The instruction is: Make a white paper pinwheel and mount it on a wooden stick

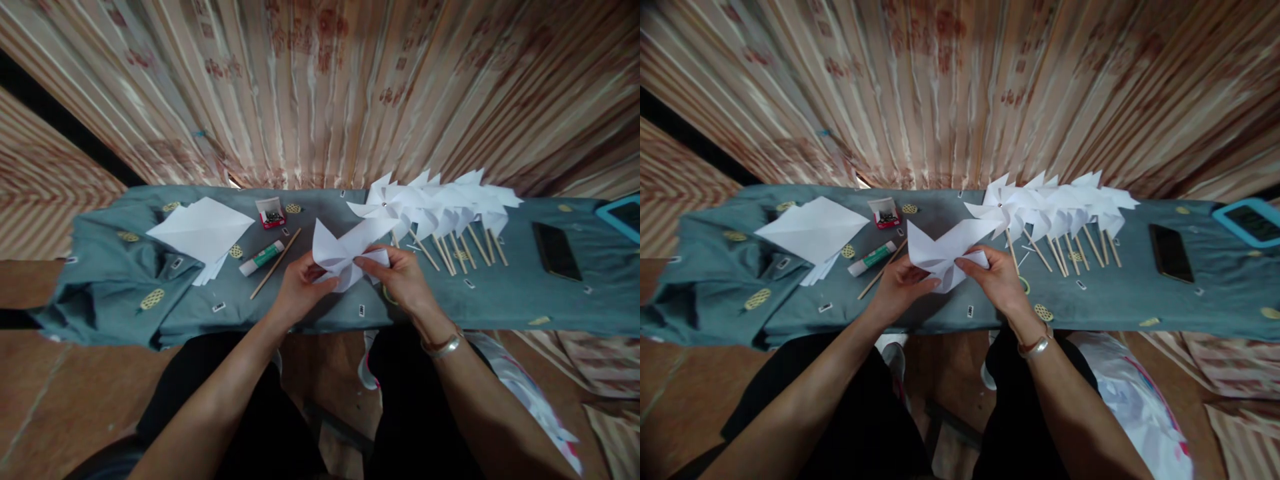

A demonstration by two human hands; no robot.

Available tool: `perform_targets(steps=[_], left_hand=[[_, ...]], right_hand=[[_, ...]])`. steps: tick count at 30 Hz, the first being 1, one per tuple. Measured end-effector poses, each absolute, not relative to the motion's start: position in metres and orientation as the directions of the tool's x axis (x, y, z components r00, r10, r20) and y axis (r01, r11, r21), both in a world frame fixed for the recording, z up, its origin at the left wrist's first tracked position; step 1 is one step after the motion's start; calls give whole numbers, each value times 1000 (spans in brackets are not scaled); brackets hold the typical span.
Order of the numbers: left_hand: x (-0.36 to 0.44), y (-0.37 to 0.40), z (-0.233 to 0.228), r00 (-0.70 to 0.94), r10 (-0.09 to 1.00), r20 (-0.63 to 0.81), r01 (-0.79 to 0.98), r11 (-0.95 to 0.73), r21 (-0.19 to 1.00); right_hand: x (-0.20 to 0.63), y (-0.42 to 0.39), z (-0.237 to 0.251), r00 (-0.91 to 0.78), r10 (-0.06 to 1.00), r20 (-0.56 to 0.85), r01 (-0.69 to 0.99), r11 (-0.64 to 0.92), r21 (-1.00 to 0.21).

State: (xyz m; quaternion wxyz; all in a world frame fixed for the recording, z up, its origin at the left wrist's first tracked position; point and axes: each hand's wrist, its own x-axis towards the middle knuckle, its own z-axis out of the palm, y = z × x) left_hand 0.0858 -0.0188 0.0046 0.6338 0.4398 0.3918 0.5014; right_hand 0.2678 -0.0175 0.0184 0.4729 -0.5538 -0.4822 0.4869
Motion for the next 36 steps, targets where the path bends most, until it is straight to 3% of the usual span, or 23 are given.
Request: perform_targets(steps=[4,7,11,15,18,21,36], left_hand=[[71,-21,3,243,970,1,-26,5,1000],[56,-20,-2,276,961,31,225,-95,970],[35,-13,-10,287,951,114,588,-269,763],[20,-7,-15,270,953,136,817,-302,491],[13,-6,-18,295,949,109,887,-314,339],[10,-8,-19,308,943,122,902,-331,276],[11,-5,-24,293,949,112,926,-311,215]], right_hand=[[274,-19,20,85,994,-71,98,-79,-992],[277,-20,22,77,996,-40,137,-50,-989],[279,-23,21,61,998,-13,183,-24,-983],[278,-25,23,59,998,32,221,19,-975],[278,-27,25,49,998,32,224,20,-974],[279,-29,26,43,999,34,235,23,-972],[284,-40,32,-13,995,94,269,94,-958]])
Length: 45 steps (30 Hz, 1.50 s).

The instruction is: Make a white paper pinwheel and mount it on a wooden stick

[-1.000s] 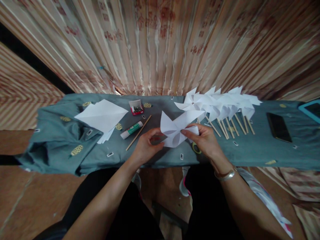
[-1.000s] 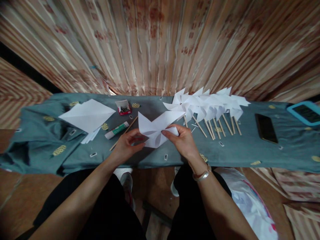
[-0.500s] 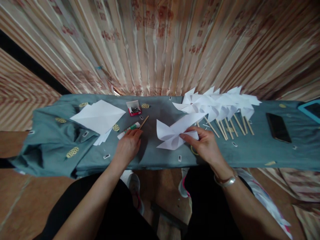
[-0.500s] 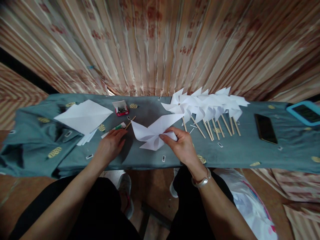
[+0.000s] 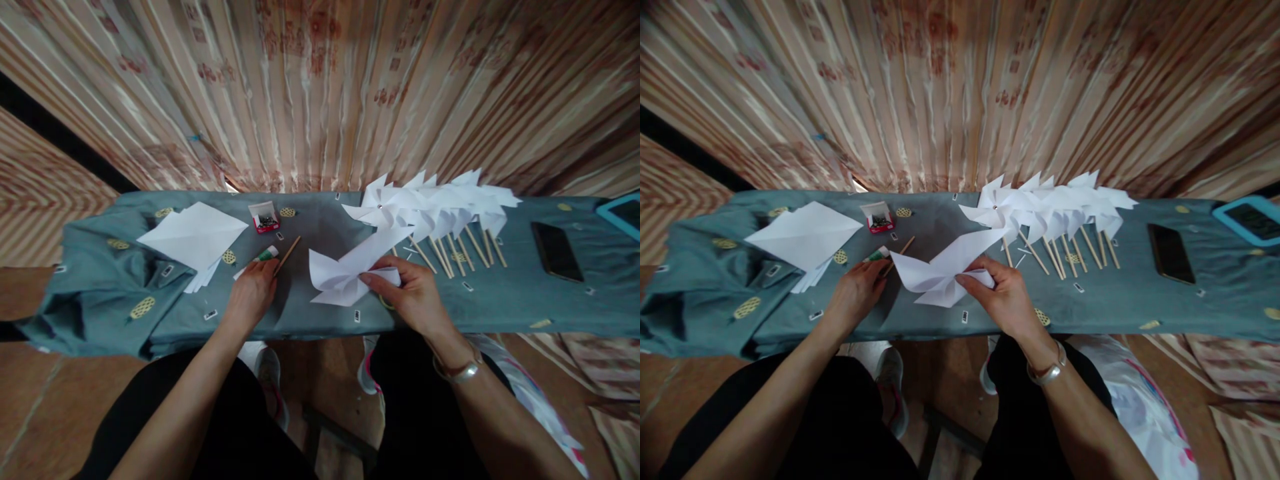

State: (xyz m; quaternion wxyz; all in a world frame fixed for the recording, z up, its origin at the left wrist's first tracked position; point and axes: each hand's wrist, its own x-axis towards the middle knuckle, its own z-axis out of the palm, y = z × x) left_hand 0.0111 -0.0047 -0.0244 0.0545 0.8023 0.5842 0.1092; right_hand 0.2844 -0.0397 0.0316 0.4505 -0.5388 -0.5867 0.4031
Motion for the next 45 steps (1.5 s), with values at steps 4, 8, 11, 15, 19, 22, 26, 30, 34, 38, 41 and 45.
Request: perform_targets(steps=[4,8,11,15,19,22,26,30,34,38,41,45], left_hand=[[15,-2,-27,249,964,98,927,-266,263],[22,-8,-18,305,938,165,768,-344,540],[29,-19,-4,304,928,217,606,-364,707],[41,-30,16,306,903,300,467,-417,780],[50,-35,28,310,887,342,365,-443,818],[53,-37,28,284,887,364,330,-446,832],[52,-40,24,283,888,363,337,-446,829],[50,-41,20,318,881,350,357,-453,817],[49,-42,17,321,882,346,370,-453,811],[50,-42,17,321,873,369,375,-474,797],[50,-41,17,325,866,379,388,-488,782],[50,-42,16,327,868,373,420,-487,766]], right_hand=[[281,-48,38,-43,979,200,374,201,-905],[277,-57,46,-149,901,407,498,424,-757],[277,-63,50,-232,798,556,536,582,-611],[282,-70,53,-263,705,658,548,671,-500],[288,-74,58,-247,685,685,623,654,-429],[292,-76,63,-230,679,697,664,634,-398],[296,-77,66,-225,692,686,683,614,-396],[297,-79,68,-227,706,671,684,606,-406],[297,-80,68,-219,719,659,679,598,-426],[297,-80,67,-210,718,664,684,593,-425],[297,-80,67,-203,700,685,704,590,-394],[297,-80,65,-183,675,715,751,565,-341]])
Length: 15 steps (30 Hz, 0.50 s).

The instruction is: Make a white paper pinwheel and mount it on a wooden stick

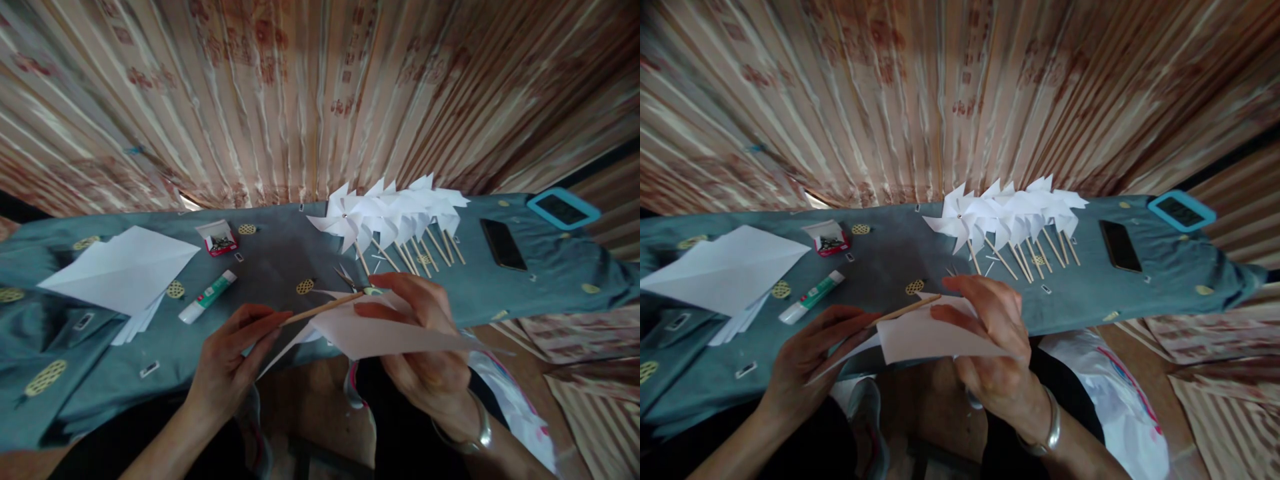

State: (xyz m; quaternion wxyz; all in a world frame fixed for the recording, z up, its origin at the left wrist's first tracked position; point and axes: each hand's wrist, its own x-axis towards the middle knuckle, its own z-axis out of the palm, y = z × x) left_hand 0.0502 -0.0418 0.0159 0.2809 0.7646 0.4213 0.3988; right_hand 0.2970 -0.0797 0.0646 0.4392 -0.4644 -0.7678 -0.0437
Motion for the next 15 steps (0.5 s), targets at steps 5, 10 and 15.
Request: perform_targets(steps=[5,10,15], left_hand=[[49,-44,18,333,874,354,450,-478,755],[49,-43,18,340,871,353,448,-480,754],[49,-43,18,338,880,333,456,-462,761]], right_hand=[[297,-80,64,-193,693,695,760,554,-341],[297,-79,63,-187,685,705,771,547,-327],[297,-79,60,-182,692,698,760,550,-346]])
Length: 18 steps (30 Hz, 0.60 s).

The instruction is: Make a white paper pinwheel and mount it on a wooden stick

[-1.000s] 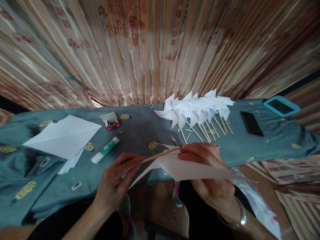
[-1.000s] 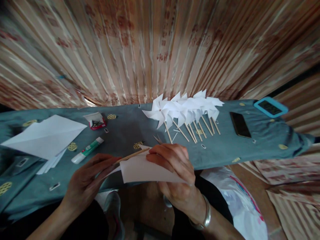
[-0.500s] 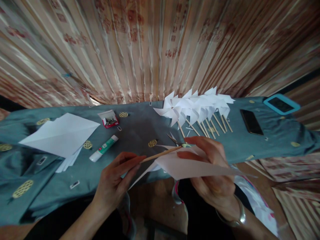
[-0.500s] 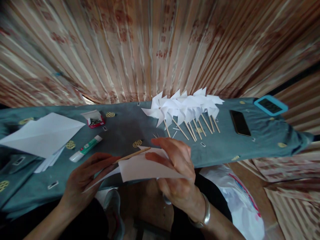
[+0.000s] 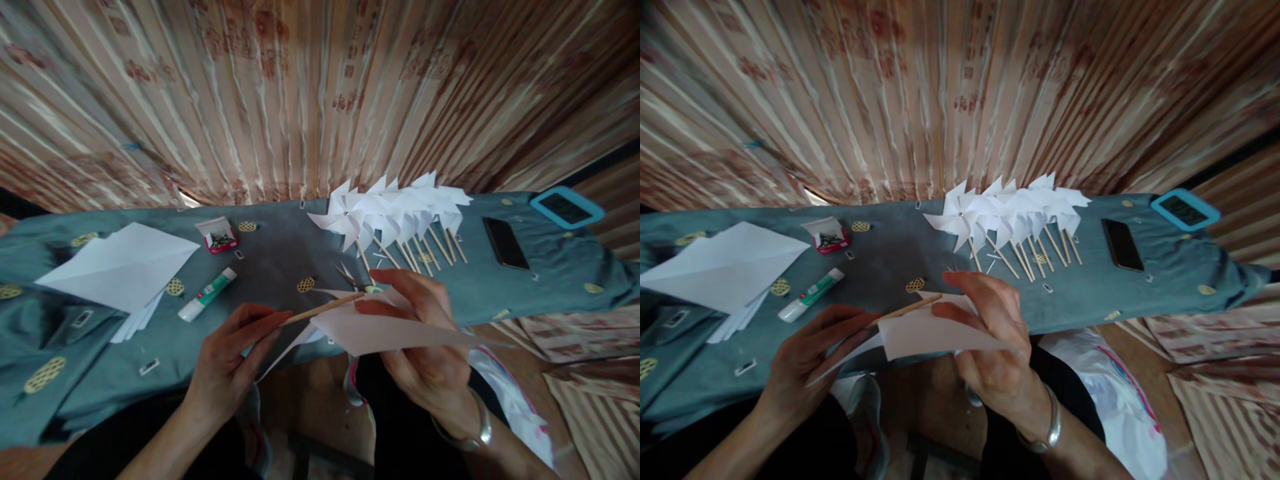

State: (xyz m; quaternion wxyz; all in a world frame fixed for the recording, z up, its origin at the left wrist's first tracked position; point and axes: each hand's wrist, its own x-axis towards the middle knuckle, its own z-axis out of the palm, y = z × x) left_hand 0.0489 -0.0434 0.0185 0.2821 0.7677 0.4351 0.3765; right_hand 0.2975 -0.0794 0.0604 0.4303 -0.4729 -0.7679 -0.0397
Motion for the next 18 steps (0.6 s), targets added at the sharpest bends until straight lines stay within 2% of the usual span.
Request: perform_targets(steps=[18], left_hand=[[46,-45,17,341,869,359,459,-487,743]], right_hand=[[297,-79,60,-189,670,718,752,569,-333]])
